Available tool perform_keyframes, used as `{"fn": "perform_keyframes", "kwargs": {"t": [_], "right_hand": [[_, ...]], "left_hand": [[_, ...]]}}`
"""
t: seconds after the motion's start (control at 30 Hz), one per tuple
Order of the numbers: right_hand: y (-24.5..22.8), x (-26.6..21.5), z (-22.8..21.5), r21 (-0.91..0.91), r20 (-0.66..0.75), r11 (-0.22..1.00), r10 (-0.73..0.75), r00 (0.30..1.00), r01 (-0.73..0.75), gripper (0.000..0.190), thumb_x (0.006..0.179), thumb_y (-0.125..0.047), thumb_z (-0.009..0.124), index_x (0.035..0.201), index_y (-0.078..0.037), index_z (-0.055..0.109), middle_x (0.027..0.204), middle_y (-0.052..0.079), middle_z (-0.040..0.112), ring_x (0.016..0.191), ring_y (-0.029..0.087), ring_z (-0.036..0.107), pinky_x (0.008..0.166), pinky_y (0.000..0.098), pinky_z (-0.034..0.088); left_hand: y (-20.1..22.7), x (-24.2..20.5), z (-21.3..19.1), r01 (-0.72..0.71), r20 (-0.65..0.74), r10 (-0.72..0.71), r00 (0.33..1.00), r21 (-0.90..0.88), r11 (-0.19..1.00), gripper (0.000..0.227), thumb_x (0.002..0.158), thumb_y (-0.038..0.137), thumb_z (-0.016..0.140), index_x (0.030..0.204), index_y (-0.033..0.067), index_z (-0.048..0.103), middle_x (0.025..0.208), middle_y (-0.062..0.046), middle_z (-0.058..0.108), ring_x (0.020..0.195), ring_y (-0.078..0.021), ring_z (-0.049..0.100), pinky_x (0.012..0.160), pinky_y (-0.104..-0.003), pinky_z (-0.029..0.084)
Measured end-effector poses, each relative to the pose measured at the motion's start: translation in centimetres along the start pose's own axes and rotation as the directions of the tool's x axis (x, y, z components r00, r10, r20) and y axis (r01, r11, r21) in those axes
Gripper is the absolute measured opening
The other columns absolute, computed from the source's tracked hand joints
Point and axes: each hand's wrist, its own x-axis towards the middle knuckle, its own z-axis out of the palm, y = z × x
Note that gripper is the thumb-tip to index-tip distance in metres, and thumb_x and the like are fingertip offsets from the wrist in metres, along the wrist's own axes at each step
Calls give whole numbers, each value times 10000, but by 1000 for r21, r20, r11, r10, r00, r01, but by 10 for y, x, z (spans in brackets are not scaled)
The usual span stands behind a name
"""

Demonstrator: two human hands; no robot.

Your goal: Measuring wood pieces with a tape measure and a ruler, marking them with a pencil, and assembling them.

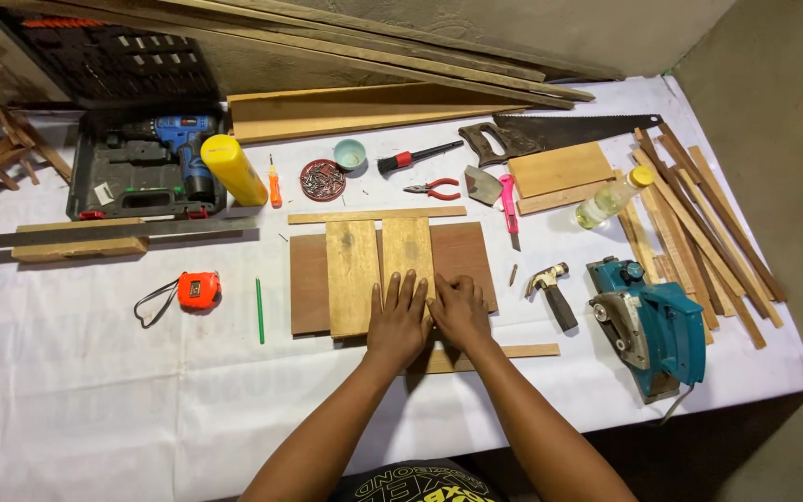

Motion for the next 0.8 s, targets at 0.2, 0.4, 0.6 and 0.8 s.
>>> {"fn": "perform_keyframes", "kwargs": {"t": [0.2, 0.4, 0.6, 0.8], "right_hand": [[15, 11, 13, -12, 30, 999, -45, 999, 45, 562, 940, -428, 620, 1459, -227, 542, 1306, 129, 515, 1217, 345, 488, 995, 571, 399], [3, 17, 12, -11, -130, 987, -163, 978, 163, 586, 889, -394, 675, 1424, -179, 565, 1325, 136, 497, 1236, 340, 451, 1006, 550, 358], [-69, 16, 22, 26, -187, 914, -393, 900, 404, 491, 930, -355, 674, 1388, -188, 615, 1324, 100, 527, 1249, 327, 457, 1034, 518, 357], [-178, 3, 74, 44, -215, 877, -460, 862, 479, 503, 886, -331, 697, 1366, -198, 627, 1355, 105, 538, 1264, 337, 449, 1016, 506, 370]], "left_hand": [[4, 2, 6, 71, -1, -71, 997, 3, 997, 678, 992, 431, 502, 1580, 139, 333, 1664, -132, 243, 1535, -348, 199, 1229, -581, 95], [0, -6, -8, 129, -58, -131, 990, -33, 991, 652, 1005, 408, 496, 1575, 126, 350, 1654, -144, 274, 1531, -362, 212, 1224, -587, 116], [-65, -34, -43, 197, -170, -196, 966, -11, 980, 618, 1019, 380, 524, 1551, 95, 391, 1624, -147, 328, 1521, -343, 266, 1221, -608, 140], [-172, -86, -87, 244, -277, -217, 936, 69, 967, 645, 997, 403, 528, 1522, 44, 422, 1605, -177, 359, 1499, -360, 282, 1209, -620, 151]]}}
